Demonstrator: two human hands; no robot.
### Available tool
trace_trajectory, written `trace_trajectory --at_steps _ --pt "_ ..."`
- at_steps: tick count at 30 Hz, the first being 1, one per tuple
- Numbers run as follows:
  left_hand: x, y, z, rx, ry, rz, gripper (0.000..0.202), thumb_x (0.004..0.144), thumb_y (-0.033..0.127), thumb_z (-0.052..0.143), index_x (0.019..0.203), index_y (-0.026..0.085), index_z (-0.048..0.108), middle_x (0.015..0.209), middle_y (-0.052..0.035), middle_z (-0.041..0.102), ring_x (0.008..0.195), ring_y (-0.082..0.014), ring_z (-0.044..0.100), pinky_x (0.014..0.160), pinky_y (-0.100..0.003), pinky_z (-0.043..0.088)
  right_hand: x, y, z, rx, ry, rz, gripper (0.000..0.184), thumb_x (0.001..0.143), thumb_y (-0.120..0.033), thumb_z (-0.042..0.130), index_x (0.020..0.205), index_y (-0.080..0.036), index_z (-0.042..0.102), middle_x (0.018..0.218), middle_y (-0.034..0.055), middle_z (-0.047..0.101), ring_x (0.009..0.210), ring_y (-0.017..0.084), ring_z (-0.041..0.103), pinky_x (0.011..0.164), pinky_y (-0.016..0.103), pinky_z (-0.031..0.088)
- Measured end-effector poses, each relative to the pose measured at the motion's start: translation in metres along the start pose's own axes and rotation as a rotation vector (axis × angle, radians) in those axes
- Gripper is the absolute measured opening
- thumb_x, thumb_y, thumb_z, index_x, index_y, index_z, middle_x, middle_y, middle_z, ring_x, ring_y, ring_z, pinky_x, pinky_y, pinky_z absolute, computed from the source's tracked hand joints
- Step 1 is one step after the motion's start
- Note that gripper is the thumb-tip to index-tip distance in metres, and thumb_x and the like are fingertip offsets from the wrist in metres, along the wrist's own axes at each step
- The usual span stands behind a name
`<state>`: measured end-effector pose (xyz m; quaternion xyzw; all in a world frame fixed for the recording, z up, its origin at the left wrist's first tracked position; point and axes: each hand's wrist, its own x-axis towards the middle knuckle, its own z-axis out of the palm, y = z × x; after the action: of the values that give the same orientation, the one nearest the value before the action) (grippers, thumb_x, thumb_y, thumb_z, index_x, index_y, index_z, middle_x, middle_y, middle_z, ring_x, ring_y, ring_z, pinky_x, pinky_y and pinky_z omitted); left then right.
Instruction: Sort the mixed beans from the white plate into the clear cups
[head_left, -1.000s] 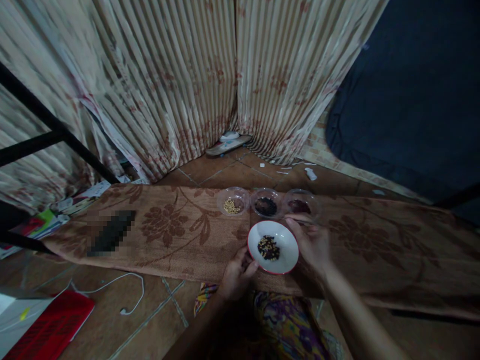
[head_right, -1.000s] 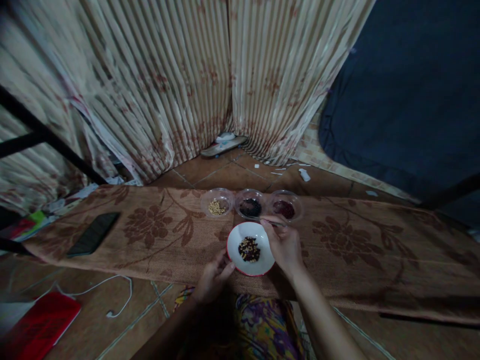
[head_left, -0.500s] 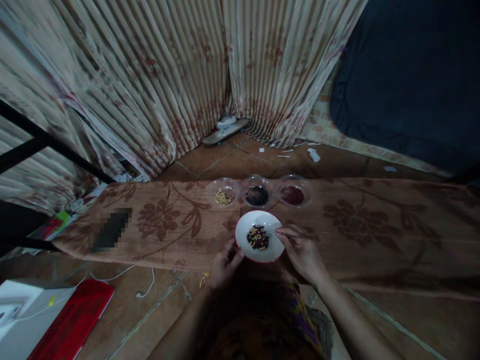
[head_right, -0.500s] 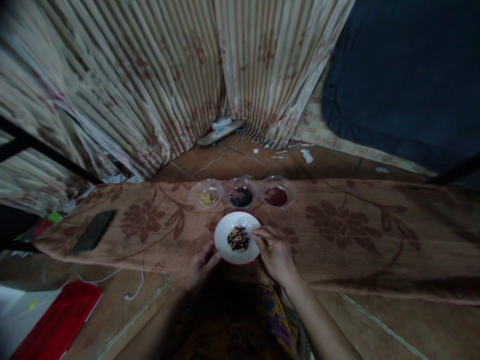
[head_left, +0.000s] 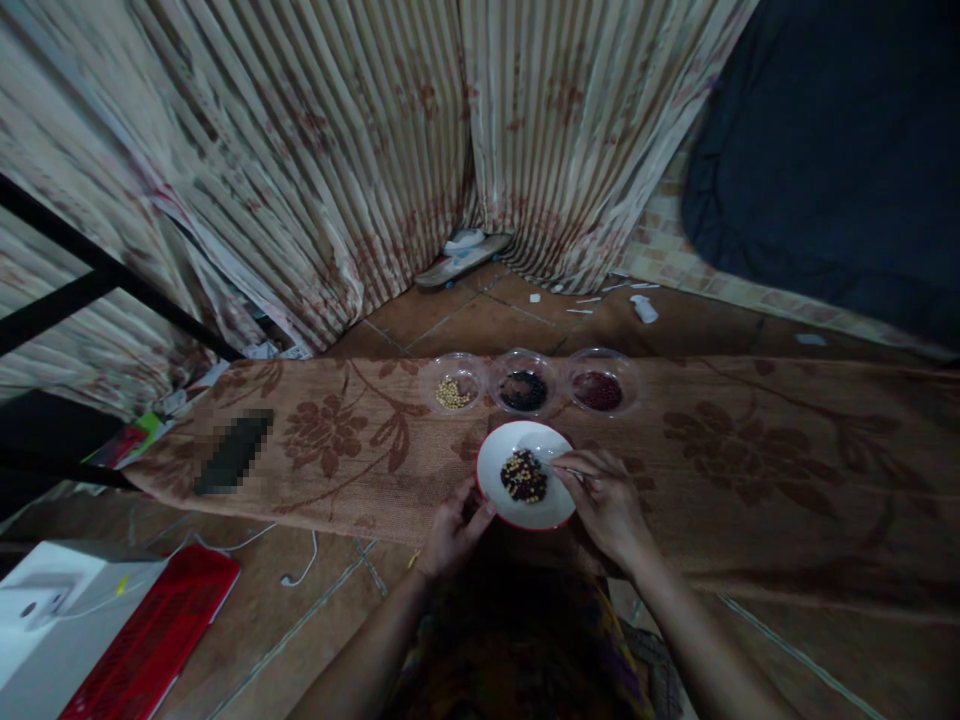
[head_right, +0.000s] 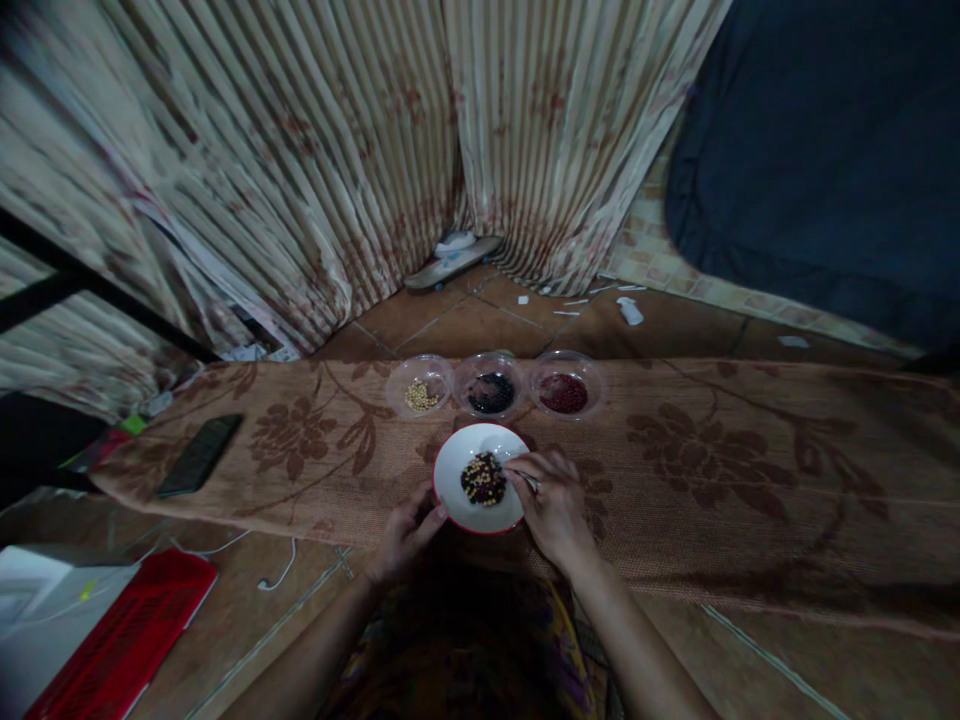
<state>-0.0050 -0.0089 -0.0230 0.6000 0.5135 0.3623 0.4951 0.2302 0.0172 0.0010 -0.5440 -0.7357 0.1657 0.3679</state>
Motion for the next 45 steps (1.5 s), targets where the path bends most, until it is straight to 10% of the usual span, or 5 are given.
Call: trace_trajectory --at_steps 45 --pt "0.001 0.004 -0.005 -0.09 -0.065 0.05 0.044 0.089 0.032 0.057 0.13 0.019 0.048 0.117 -0.0057 0.068 0.108 -0.022 0.062 0.097 -0.034 0.048 -0.008 -0.011 -0.002 -0.092 -0.023 0.014 0.023 0.092 -0.038 0.05 0.092 -0.025 0.069 0.092 0.0034 0.071 0.088 0.021 0.061 0.08 0.039 0.043"
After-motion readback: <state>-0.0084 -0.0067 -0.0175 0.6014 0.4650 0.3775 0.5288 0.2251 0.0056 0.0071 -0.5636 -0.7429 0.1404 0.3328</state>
